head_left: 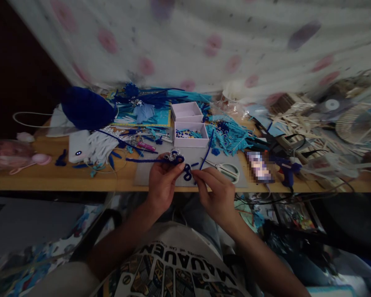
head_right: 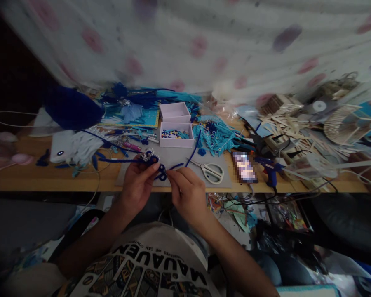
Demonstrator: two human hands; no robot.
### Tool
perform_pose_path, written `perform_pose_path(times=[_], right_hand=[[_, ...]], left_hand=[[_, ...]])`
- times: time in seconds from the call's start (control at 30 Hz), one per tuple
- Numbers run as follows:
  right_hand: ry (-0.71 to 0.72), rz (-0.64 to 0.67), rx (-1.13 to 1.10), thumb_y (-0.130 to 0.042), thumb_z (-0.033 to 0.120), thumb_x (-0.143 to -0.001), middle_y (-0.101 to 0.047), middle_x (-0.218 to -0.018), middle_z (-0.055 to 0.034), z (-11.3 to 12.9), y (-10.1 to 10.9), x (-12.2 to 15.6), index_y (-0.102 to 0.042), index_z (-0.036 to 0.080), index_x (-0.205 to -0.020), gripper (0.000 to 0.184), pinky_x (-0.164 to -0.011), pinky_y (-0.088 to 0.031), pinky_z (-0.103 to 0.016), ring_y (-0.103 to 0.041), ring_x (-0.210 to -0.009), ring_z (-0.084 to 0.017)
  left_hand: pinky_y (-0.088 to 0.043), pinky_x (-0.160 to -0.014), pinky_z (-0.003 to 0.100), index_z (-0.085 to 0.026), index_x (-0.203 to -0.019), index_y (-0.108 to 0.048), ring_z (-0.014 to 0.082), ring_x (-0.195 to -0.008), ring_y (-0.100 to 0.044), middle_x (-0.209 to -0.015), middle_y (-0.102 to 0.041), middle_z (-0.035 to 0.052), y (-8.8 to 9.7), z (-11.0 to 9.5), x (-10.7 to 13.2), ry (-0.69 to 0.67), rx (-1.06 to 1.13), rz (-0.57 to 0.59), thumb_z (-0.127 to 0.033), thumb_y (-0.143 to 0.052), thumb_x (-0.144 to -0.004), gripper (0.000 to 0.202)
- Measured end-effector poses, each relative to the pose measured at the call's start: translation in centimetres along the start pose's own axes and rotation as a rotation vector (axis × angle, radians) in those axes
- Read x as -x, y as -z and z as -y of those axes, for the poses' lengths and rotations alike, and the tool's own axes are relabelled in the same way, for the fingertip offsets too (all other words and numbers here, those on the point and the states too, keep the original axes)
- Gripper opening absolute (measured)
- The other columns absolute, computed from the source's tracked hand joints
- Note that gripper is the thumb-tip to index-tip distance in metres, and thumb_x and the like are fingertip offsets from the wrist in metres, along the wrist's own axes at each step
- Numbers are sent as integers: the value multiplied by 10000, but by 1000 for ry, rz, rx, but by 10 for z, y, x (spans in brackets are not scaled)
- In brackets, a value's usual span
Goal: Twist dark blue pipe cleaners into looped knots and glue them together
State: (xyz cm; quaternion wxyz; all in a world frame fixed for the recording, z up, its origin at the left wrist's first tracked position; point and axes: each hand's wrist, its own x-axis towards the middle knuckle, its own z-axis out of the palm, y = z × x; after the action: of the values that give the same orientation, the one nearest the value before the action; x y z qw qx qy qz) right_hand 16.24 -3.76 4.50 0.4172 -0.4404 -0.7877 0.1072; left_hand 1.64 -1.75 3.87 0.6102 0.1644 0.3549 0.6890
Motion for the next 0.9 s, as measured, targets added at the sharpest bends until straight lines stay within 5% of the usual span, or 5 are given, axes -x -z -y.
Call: perform_pose_path(times=[0.5,0.9], right_hand=[[-64,84,-105,-591,190,-966,-769,-881,-47,-6,9,-12,-763,235,-958,178,-733,-544,-303,-711,-796,-190],[-164,78,-220,-634,183,-924,-765,-828,-42,-9,4,-11,-767,209,-881,142,-710,-532,-285,-702,-754,-181]], left_hand=[[-545,-875,310,-178,-850,-715,161,-840,-722,-853,-774,4,9,9,1,-32,-97,22,-150,-931,-561,362],[-532,-803,282,-177,-806,-712,140,-757,-684,-800,-748,-20,9,10,2,16,-156,83,-139,-931,-539,347]])
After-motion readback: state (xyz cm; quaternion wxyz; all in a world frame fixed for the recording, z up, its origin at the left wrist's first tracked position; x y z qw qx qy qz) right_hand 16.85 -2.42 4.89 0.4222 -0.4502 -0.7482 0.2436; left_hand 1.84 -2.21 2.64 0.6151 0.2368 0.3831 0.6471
